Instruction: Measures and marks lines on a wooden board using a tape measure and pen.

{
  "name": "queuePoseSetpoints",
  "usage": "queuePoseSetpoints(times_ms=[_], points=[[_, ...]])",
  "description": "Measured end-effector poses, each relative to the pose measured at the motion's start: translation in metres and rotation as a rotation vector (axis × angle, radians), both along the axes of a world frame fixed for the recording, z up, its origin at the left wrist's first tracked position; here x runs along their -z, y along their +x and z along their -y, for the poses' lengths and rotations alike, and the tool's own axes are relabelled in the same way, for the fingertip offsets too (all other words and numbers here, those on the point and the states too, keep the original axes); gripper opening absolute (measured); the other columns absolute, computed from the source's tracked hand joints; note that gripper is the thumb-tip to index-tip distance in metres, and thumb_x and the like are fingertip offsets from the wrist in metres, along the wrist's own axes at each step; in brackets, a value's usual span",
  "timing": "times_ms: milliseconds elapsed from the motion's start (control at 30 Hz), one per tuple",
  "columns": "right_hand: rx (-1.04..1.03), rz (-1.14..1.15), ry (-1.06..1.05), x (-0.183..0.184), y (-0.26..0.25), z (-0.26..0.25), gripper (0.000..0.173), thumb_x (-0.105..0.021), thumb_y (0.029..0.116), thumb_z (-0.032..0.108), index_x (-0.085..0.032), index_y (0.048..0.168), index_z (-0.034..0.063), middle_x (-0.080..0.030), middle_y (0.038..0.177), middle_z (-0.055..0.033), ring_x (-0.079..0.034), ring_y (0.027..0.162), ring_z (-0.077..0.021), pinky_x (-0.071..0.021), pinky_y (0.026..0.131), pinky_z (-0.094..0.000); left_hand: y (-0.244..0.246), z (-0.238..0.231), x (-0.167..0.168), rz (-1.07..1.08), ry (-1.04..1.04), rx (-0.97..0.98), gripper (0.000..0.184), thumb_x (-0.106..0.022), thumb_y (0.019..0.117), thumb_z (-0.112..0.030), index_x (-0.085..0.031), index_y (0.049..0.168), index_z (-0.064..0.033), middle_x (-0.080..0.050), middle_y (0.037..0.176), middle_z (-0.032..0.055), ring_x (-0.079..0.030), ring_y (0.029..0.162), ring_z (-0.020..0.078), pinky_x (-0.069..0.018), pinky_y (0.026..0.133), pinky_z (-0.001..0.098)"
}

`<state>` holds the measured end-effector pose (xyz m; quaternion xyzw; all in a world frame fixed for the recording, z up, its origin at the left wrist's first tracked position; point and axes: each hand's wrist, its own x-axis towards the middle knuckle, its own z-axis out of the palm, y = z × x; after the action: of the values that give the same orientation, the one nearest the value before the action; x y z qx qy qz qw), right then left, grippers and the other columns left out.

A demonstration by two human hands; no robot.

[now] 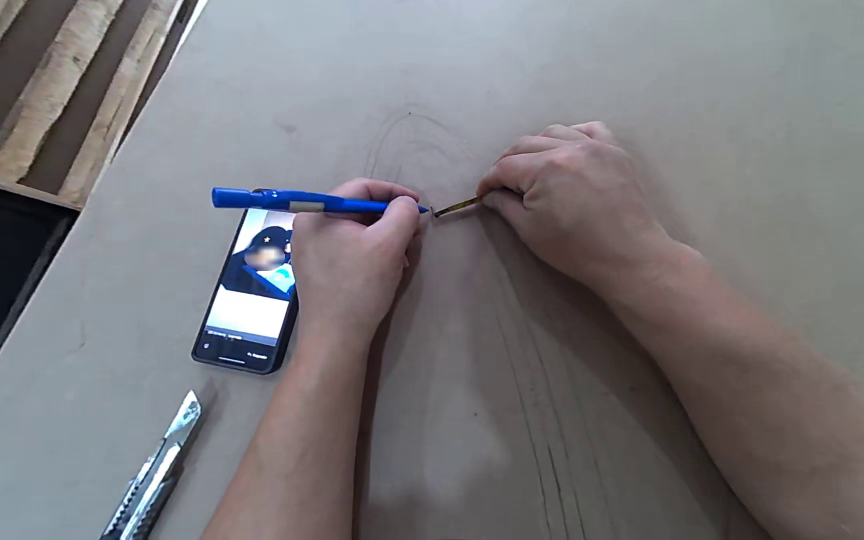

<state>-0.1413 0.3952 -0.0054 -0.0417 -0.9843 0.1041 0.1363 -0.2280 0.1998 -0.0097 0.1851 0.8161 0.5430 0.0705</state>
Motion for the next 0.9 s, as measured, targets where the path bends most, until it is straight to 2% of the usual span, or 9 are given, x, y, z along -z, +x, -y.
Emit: queuePoseSetpoints(times_ms=[100,433,700,900], points=[[-0.006,0.016,0.005,-0.001,-0.001,0.000,0.019,-0.060,0.1011,0.030,-0.079,0.100,0.0285,-0.074,0.102,0.0082,-0.065,0.102,-0.0148,-0.0431,0.098,-0.0438,-0.001,0.000,0.000,0.007,-0.021,-0.012,0.008,-0.071,0.0946,-0.018,-0.077,0.093,-0.0135,-0.073,0.072,-0.0002,-0.067,0.056,0.0104,-0.0554,0.046,0.0255],[-0.018,-0.003,0.007,0.000,-0.005,0.000,0.020,-0.059,0.1011,0.029,-0.078,0.099,0.0279,-0.074,0.100,0.0073,-0.065,0.098,-0.0158,-0.0431,0.095,-0.0441,-0.005,-0.003,-0.002,0.062,0.000,-0.039,0.003,-0.075,0.0918,-0.013,-0.075,0.090,-0.0106,-0.072,0.069,0.0027,-0.067,0.053,0.0126,-0.0554,0.044,0.0260],[-0.015,0.029,0.002,-0.001,-0.006,0.000,0.020,-0.057,0.1017,0.029,-0.078,0.100,0.0285,-0.074,0.102,0.0079,-0.065,0.100,-0.0158,-0.0425,0.096,-0.0445,-0.006,-0.007,-0.004,0.034,-0.097,-0.016,0.003,-0.079,0.0886,-0.018,-0.076,0.089,-0.0158,-0.071,0.069,-0.0010,-0.064,0.051,0.0102,-0.0529,0.042,0.0255],[-0.030,0.024,0.014,-0.001,-0.006,-0.001,0.021,-0.057,0.1018,0.028,-0.077,0.100,0.0280,-0.073,0.102,0.0070,-0.065,0.100,-0.0159,-0.0431,0.094,-0.0448,-0.010,-0.009,-0.010,0.050,-0.197,0.028,0.007,-0.082,0.0879,-0.023,-0.078,0.091,-0.0176,-0.072,0.070,-0.0018,-0.066,0.053,0.0095,-0.0550,0.044,0.0257]])
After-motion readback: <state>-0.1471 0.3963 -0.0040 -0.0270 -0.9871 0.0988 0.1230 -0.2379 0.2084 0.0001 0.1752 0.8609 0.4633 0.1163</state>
